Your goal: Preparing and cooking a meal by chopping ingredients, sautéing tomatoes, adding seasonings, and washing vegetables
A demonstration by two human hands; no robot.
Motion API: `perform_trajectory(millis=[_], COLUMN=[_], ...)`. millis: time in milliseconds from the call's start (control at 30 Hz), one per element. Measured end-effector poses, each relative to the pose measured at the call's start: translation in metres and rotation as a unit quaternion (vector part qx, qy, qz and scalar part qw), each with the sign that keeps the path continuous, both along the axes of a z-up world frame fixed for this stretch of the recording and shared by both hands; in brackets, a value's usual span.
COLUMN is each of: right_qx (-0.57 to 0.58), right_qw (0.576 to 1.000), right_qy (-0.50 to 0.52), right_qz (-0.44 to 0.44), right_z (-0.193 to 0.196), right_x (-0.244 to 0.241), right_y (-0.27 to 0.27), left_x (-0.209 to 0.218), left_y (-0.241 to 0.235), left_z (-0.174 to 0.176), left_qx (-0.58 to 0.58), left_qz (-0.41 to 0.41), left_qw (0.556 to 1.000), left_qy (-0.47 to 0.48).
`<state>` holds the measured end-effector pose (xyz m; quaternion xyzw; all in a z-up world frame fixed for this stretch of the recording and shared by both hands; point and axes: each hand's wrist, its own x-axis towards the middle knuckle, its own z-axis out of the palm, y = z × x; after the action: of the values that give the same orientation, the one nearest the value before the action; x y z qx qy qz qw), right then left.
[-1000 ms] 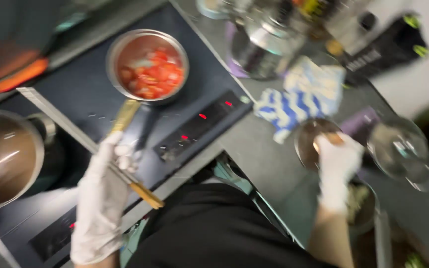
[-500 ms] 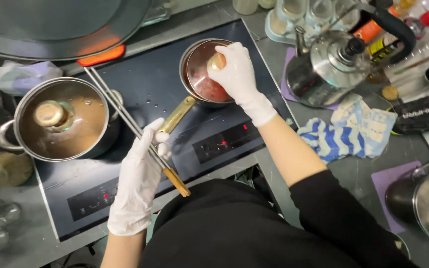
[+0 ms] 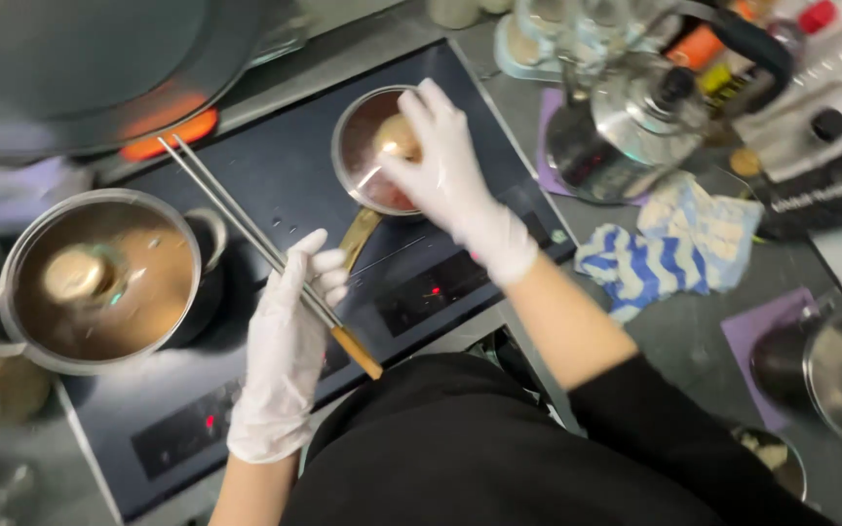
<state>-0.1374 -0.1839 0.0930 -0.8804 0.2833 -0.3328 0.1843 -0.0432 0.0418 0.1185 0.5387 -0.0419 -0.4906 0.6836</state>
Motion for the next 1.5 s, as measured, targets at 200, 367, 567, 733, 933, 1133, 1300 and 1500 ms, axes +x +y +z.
perform_trajectory(millis=[200, 367, 567, 733, 933, 1133, 1300, 1500], right_qx=[0.243, 0.320, 0.214, 0.093, 0.109, -0.052, -0.118, -0.013], right_qw=[0.968, 0.918, 0.894, 0.709, 0.726, 0.647, 0.719, 0.769], right_qy=[-0.055, -0.086, -0.063, 0.186, 0.191, 0.329, 0.228, 0.109], right_qz=[0.022, -0.215, -0.388, -0.674, -0.652, -0.686, -0.645, -0.629], right_z=[-0.007, -0.042, -0.067, -0.109, -0.127, -0.134, -0.079, -0.081], right_x=[-0.073, -0.143, -0.280, -0.460, -0.538, -0.549, -0.549, -0.614], right_y=[0.137, 0.179, 0.228, 0.302, 0.298, 0.289, 0.309, 0.411], left_x=[-0.063, -0.129, -0.171, -0.189, -0.208, -0.253, -0.314, -0.443], left_y=[-0.052, -0.063, -0.054, -0.057, -0.047, -0.017, 0.018, 0.090], left_z=[0.022, 0.001, -0.020, -0.048, -0.037, -0.013, -0.045, -0.065], left_qx=[-0.028, 0.058, -0.065, 0.084, 0.090, 0.090, 0.056, -0.002], left_qz=[-0.108, -0.346, -0.536, -0.536, -0.592, -0.600, -0.611, -0.602], left_qw=[0.981, 0.914, 0.835, 0.832, 0.784, 0.771, 0.762, 0.771], left_qy=[-0.160, -0.203, -0.111, -0.114, -0.162, -0.194, -0.207, -0.208])
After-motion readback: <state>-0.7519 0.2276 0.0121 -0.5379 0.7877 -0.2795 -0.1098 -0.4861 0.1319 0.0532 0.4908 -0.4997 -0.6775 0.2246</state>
